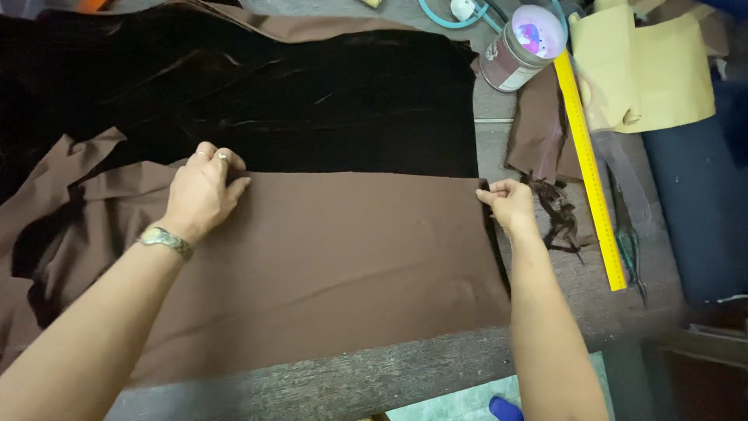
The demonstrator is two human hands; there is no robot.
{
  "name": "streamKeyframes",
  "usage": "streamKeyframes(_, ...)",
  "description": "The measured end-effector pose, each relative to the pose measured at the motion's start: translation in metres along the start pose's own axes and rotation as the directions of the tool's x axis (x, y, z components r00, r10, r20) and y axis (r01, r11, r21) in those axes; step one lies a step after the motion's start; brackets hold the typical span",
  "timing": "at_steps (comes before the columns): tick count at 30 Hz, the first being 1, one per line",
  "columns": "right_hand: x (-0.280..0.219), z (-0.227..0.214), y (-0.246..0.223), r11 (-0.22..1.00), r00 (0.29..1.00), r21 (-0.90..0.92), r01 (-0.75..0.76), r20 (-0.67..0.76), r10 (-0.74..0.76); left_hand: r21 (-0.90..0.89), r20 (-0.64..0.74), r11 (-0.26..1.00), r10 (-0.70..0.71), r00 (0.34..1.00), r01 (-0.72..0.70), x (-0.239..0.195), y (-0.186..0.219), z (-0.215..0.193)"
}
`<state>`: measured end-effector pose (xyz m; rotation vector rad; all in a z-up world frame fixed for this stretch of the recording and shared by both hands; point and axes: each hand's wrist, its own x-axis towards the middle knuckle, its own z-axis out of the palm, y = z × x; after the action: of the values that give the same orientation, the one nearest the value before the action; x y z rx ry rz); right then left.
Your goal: Unfolding fabric and aligning paper patterns on a work table for garment production.
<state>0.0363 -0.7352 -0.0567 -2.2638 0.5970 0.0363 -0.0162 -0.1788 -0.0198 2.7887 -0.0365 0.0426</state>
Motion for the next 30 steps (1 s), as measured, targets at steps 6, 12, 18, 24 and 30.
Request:
streamKeyframes(6,-0.016,-0.028,-0.012,0.987,0.999,0.157,0.04,0.006,-0.041,-0.163,0.104,0.986,-0.025,0.994,0.041,0.006,-0.01,-0.012)
streamKeyframes(12,-0.004,-0.007,0.002,0.998,0.998,0.063,0.025,-0.055,-0.021,-0.139,0.22,0.975,-0.14,0.966,0.173,0.002,0.027,-0.043)
streamKeyframes(18,-0.075,-0.008,-0.076,0.949,0.916,-0.142,0.281,-0.256,-0.309,0.048,-0.26,0.984,0.181,0.949,-0.174,-0.027,0.042,-0.013)
streamKeyframes(24,-0.216,0.052,-0.166,0.796,0.833,-0.421,0.436,-0.147,-0.534,0.144,-0.212,0.907,0.42,0.883,-0.396,-0.09,0.148,0.031)
streamKeyframes(30,-0.259,0.09,-0.163,0.913,0.929,-0.174,0.37,0.055,-0.366,-0.005,-0.18,0.902,0.423,0.888,-0.431,-0.108,0.158,0.063)
